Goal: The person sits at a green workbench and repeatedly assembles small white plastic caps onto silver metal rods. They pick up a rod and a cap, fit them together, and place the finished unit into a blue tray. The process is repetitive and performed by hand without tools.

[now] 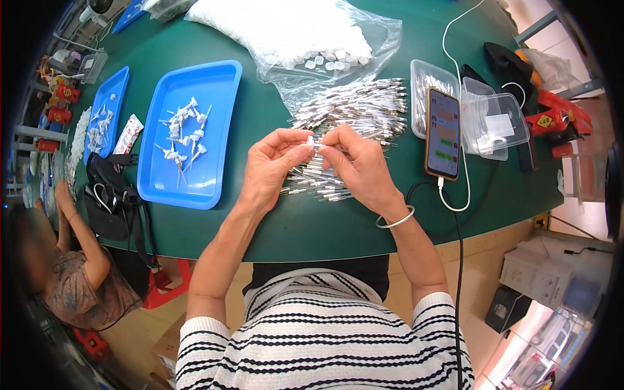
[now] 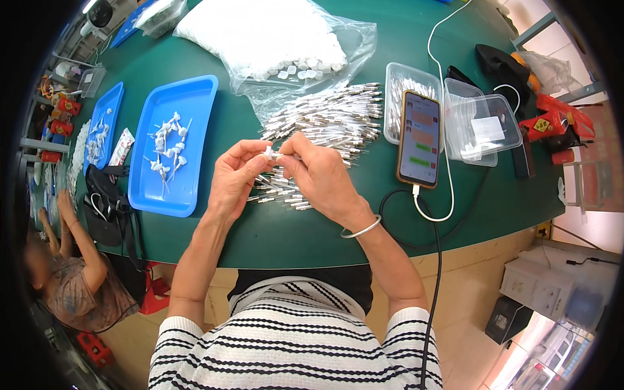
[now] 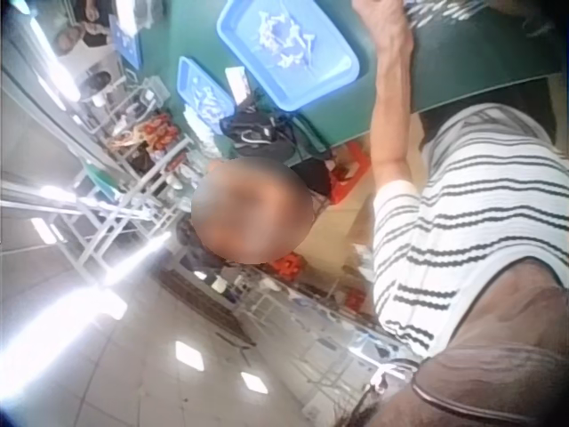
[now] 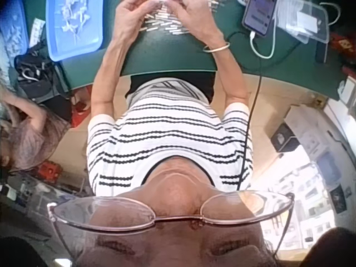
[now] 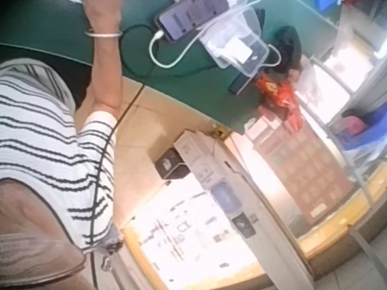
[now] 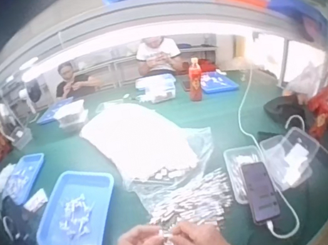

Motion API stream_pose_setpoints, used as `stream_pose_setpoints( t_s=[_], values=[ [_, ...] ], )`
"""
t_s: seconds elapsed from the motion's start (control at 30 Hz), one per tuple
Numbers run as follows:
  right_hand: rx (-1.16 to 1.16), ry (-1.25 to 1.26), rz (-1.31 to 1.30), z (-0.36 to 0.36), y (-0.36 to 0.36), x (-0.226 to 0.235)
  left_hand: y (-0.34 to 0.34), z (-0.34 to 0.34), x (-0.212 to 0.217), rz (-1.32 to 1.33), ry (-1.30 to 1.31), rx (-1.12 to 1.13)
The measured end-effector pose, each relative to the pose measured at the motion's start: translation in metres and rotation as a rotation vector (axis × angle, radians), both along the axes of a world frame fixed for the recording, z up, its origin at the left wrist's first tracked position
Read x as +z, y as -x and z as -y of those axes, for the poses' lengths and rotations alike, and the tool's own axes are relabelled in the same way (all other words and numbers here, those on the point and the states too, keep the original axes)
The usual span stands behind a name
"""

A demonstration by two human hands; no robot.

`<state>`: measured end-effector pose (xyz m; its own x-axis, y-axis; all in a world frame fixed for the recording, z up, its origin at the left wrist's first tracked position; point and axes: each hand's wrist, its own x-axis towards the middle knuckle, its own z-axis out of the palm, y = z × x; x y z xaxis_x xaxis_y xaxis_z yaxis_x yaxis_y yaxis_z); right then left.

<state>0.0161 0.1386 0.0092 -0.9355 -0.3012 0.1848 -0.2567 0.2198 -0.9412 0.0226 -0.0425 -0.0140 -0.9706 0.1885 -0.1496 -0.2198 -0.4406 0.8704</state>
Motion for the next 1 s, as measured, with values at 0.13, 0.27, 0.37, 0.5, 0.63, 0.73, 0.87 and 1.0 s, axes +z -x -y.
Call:
stream_pose_setpoints(
  t_s=[0.13,0.27,0.37,0.5,0.63,0.73,0.87,1.0],
  values=[
    [-0.026,-0.077,-0.106,0.001,0.000,-0.003,-0.002,-0.001,-0.002,-0.037,0.044,0.023],
    [-0.057,-0.143,-0.208,0.001,0.000,-0.009,-0.004,-0.005,-0.002,-0.093,0.073,0.062],
    [-0.007,-0.018,-0.085,0.001,-0.001,-0.009,-0.005,-0.006,-0.002,-0.135,0.082,0.070],
    [0.013,0.105,0.088,0.001,-0.002,-0.008,-0.007,-0.008,0.000,-0.173,0.050,0.062],
    [-0.044,-0.025,-0.083,0.005,-0.004,-0.007,-0.008,-0.011,-0.004,-0.206,-0.003,0.057],
    [-0.069,-0.085,-0.203,0.007,-0.005,-0.011,-0.010,-0.012,-0.004,-0.216,0.032,0.073],
    [0.039,0.235,0.084,0.007,-0.006,-0.006,-0.009,-0.012,0.007,-0.271,0.003,0.070],
    [0.130,0.446,0.260,0.007,-0.004,-0.003,-0.011,-0.015,0.024,-0.266,-0.028,0.074]
  ],
)
